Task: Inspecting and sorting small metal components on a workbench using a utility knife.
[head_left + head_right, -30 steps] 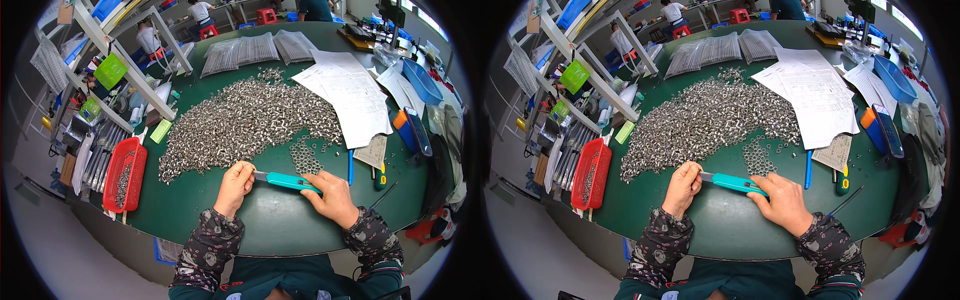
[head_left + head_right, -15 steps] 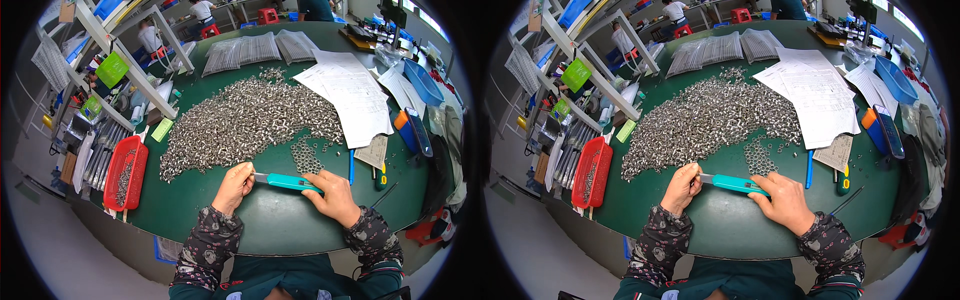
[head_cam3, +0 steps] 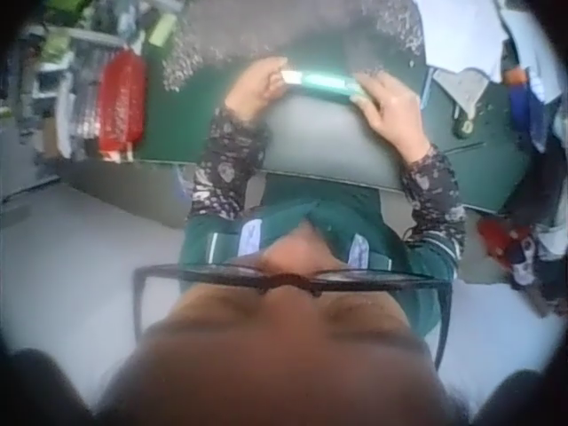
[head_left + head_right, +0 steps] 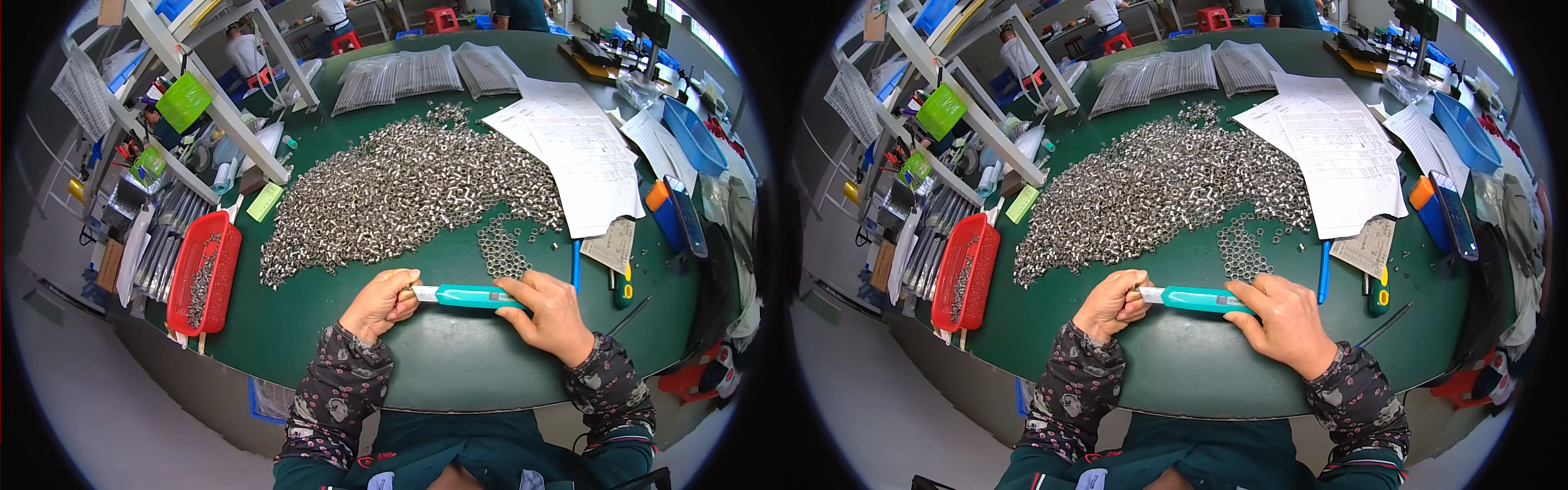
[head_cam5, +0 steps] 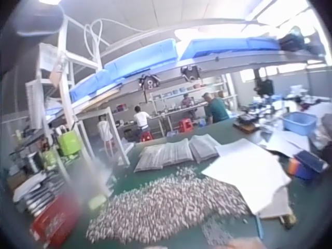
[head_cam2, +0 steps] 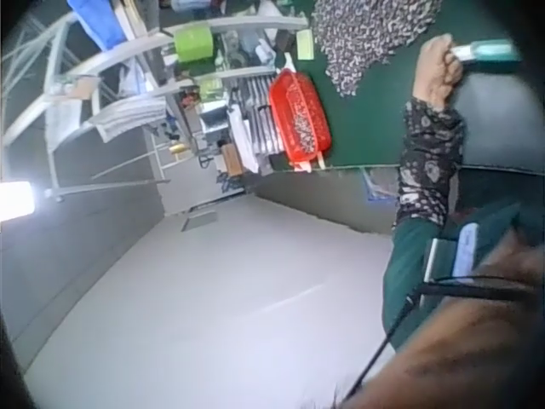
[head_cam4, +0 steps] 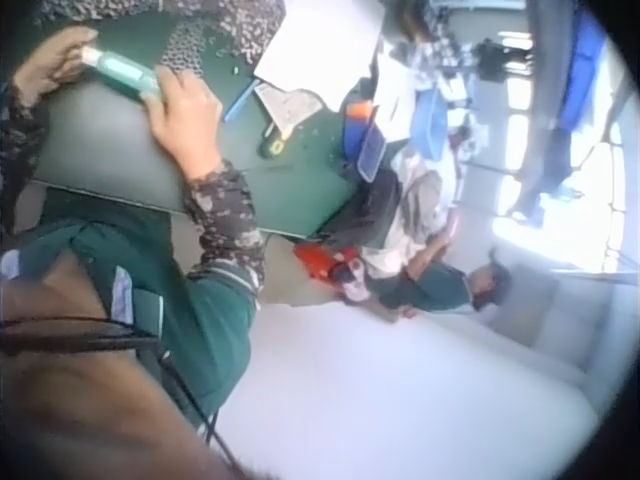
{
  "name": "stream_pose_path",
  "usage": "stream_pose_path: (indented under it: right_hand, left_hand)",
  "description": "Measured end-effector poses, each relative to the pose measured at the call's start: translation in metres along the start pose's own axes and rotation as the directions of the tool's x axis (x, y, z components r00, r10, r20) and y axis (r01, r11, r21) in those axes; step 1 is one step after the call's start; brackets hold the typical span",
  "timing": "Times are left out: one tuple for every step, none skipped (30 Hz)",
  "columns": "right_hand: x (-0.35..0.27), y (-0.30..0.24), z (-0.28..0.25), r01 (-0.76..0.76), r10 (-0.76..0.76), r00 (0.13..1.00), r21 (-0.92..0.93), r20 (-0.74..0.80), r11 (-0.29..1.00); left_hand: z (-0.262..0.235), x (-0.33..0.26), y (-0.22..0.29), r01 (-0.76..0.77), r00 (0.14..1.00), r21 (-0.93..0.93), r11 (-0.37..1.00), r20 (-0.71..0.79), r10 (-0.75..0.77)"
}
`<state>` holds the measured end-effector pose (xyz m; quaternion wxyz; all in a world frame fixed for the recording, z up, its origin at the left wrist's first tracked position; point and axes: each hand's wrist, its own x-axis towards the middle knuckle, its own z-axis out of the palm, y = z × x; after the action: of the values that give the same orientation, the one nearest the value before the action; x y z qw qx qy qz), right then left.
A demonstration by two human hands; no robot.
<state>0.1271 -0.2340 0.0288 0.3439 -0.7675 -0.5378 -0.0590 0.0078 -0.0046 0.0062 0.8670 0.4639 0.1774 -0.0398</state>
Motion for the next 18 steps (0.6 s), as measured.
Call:
stream_pose_path:
  right_hand:
    - [0.001, 0.0, -0.001, 0.023, -0.023, 1.0, -0.013, -0.01, 1.0]
    - [0.001, 0.0, -0.001, 0.024, -0.024, 1.0, -0.013, -0.008, 1.0]
    - [0.001, 0.001, -0.002, 0.048, -0.048, 0.999, -0.035, -0.02, 0.998]
    - [0.001, 0.001, -0.002, 0.071, -0.073, 0.997, -0.057, -0.032, 0.996]
    - [0.002, 0.002, -0.003, 0.071, -0.073, 0.997, -0.057, -0.029, 0.996]
    - [0.002, 0.002, -0.005, 0.094, -0.096, 0.995, -0.085, -0.024, 0.992]
    - [0.003, 0.002, -0.007, 0.115, -0.118, 0.993, -0.112, -0.018, 0.987]
    - [0.004, 0.002, -0.009, 0.115, -0.117, 0.993, -0.113, -0.014, 0.987]
    - [0.005, 0.002, -0.011, 0.143, -0.147, 0.989, -0.157, -0.016, 0.977]
    - [0.006, 0.002, -0.012, 0.171, -0.178, 0.984, -0.199, -0.015, 0.965]
    - [0.008, 0.003, -0.012, 0.171, -0.176, 0.984, -0.199, -0.01, 0.965]
    - [0.01, 0.004, -0.012, 0.193, -0.204, 0.979, -0.219, -0.027, 0.956]
    - [0.01, 0.002, -0.014, 0.215, -0.233, 0.971, -0.241, -0.048, 0.946]
    - [0.01, 0.002, -0.016, 0.217, -0.234, 0.971, -0.242, -0.048, 0.946]
    - [0.011, 0.001, -0.018, 0.238, -0.26, 0.965, -0.279, -0.046, 0.931]
    - [0.011, 0.001, -0.018, 0.255, -0.282, 0.959, -0.316, -0.041, 0.914]
    - [0.012, 0.001, -0.018, 0.256, -0.282, 0.959, -0.315, -0.04, 0.914]
    - [0.013, 0.0, -0.017, 0.274, -0.308, 0.95, -0.345, -0.046, 0.898]
  left_hand:
    - [0.0, -0.001, 0.001, 0.021, 1.0, 0.003, 1.0, -0.002, -0.021]
    - [0.0, -0.001, 0.0, 0.021, 1.0, 0.001, 1.0, -0.003, -0.021]
    - [0.0, -0.001, 0.0, 0.039, 0.999, 0.001, 0.999, 0.008, -0.039]
    - [-0.001, -0.001, -0.001, 0.058, 0.998, 0.0, 0.998, 0.019, -0.058]
    - [0.0, -0.002, 0.0, 0.059, 0.998, -0.003, 0.998, 0.019, -0.059]
    - [0.002, -0.003, 0.001, 0.07, 0.997, 0.026, 0.997, 0.014, -0.07]
    - [0.004, -0.004, 0.003, 0.082, 0.997, 0.055, 0.995, 0.009, -0.082]
    - [0.006, -0.005, 0.003, 0.083, 0.996, 0.051, 0.995, 0.01, -0.084]
    - [0.007, -0.005, 0.004, 0.1, 0.995, 0.045, 0.994, -0.006, -0.1]
    - [0.008, -0.004, 0.004, 0.117, 0.993, 0.038, 0.992, -0.023, -0.117]
    - [0.007, -0.003, 0.004, 0.119, 0.993, 0.033, 0.992, -0.023, -0.119]
    - [0.005, -0.002, 0.004, 0.132, 0.991, 0.045, 0.99, -0.016, -0.131]
    - [0.006, -0.004, 0.004, 0.142, 0.99, 0.061, 0.988, -0.009, -0.141]
    - [0.007, -0.004, 0.005, 0.14, 0.99, 0.061, 0.988, -0.009, -0.14]
    - [0.007, -0.005, 0.005, 0.135, 0.991, 0.079, 0.988, 0.008, -0.136]
    - [0.006, -0.004, 0.005, 0.132, 0.99, 0.096, 0.987, 0.027, -0.135]
    - [0.005, -0.003, 0.005, 0.132, 0.991, 0.095, 0.987, 0.026, -0.135]
    - [0.004, -0.003, 0.005, 0.124, 0.992, 0.102, 0.987, 0.024, -0.127]
